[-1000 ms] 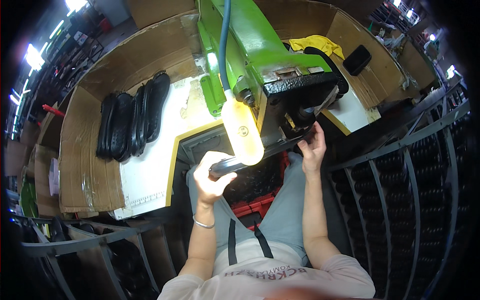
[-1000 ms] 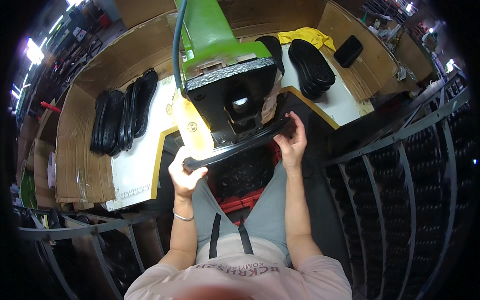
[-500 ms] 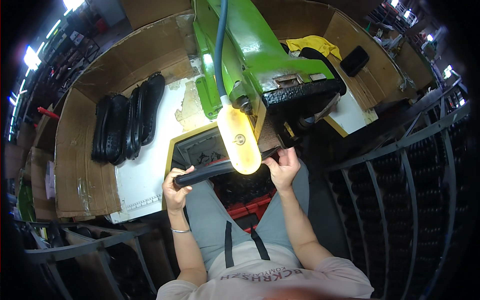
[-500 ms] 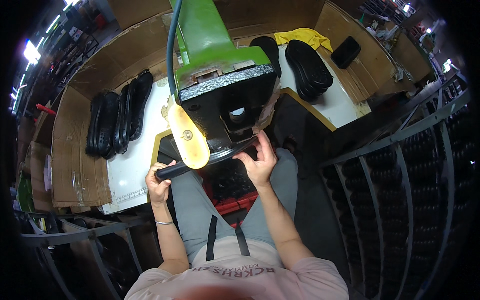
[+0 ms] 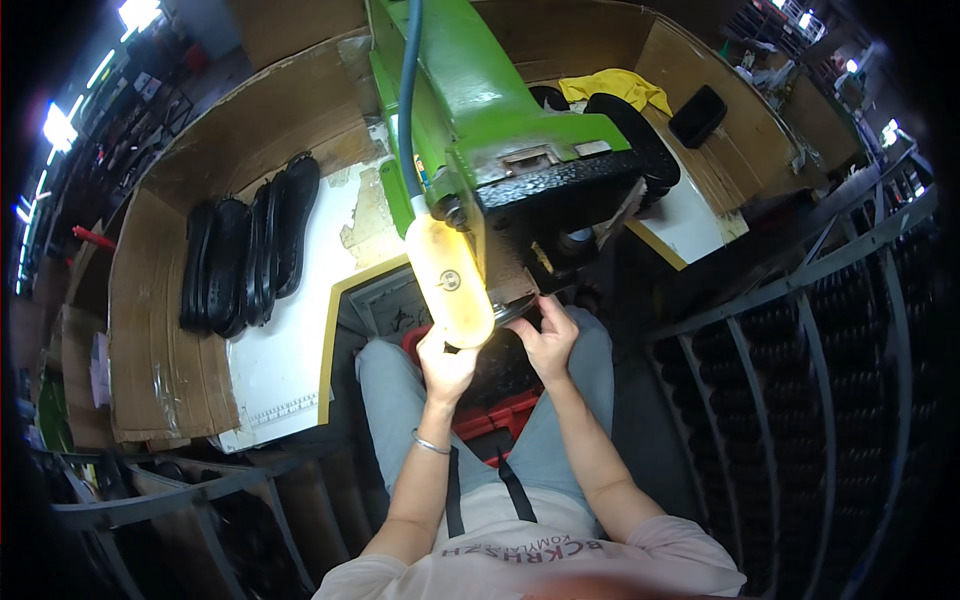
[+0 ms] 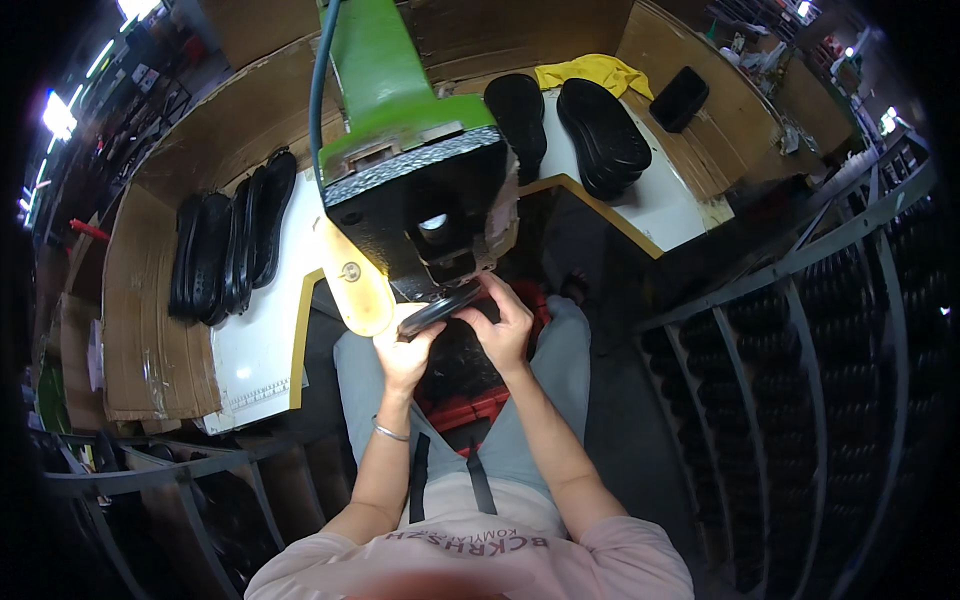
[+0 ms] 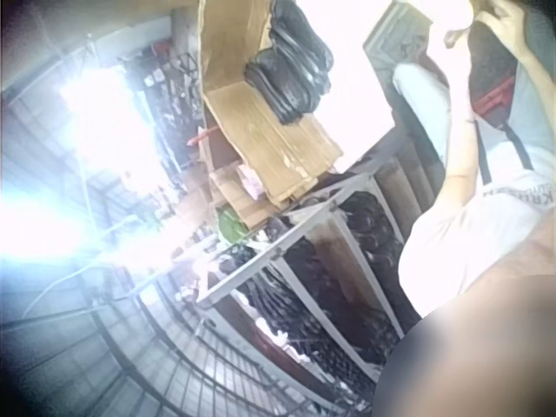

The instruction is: Processing shoe soles using a specialized industrial machine in a manufacturing facility.

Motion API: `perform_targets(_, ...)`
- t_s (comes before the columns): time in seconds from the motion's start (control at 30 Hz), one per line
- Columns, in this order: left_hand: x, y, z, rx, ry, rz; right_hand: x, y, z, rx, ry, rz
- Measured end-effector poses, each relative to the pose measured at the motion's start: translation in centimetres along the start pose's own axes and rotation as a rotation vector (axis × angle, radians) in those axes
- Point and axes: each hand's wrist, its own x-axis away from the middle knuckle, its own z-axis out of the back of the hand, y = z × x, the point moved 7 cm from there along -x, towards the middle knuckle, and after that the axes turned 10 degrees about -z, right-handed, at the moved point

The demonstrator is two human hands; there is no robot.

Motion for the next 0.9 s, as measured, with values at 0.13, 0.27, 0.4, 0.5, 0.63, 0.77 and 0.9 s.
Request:
perform_targets(0.13,2.0,-1.7,-2.6,0.300,0.165,0.127,3.2,11.9,-1.0,-0.558,-0.134,-0.562)
perform_targets(0.27,2.7,-2.2,-3.8,0.474,0.263,0.203,6.6,14.3,-2.1,-1.146,-0.247,-0.938)
perform_targets(0.4,2.6,-3.2,-4.3,0.520,0.325,0.193,5.0,13.5,2.1,-0.895,0.011,-0.835)
perform_targets(0.5,1.9,-2.9,-4.6,0.466,0.287,0.186,2.2,10.5,7.0,-0.630,0.214,-0.738)
perform_targets(0.63,0.1,-0.3,-3.2,0.343,0.176,0.047,-1.6,4.8,11.9,-0.276,0.365,-0.400)
perform_targets(0.77,-2.1,3.6,-0.8,0.177,0.008,-0.071,-3.5,0.7,13.3,-0.091,0.349,-0.240)
perform_targets(0.9,-2.0,4.5,2.0,0.352,0.115,0.029,-3.9,-2.4,11.3,-0.141,0.230,-0.183)
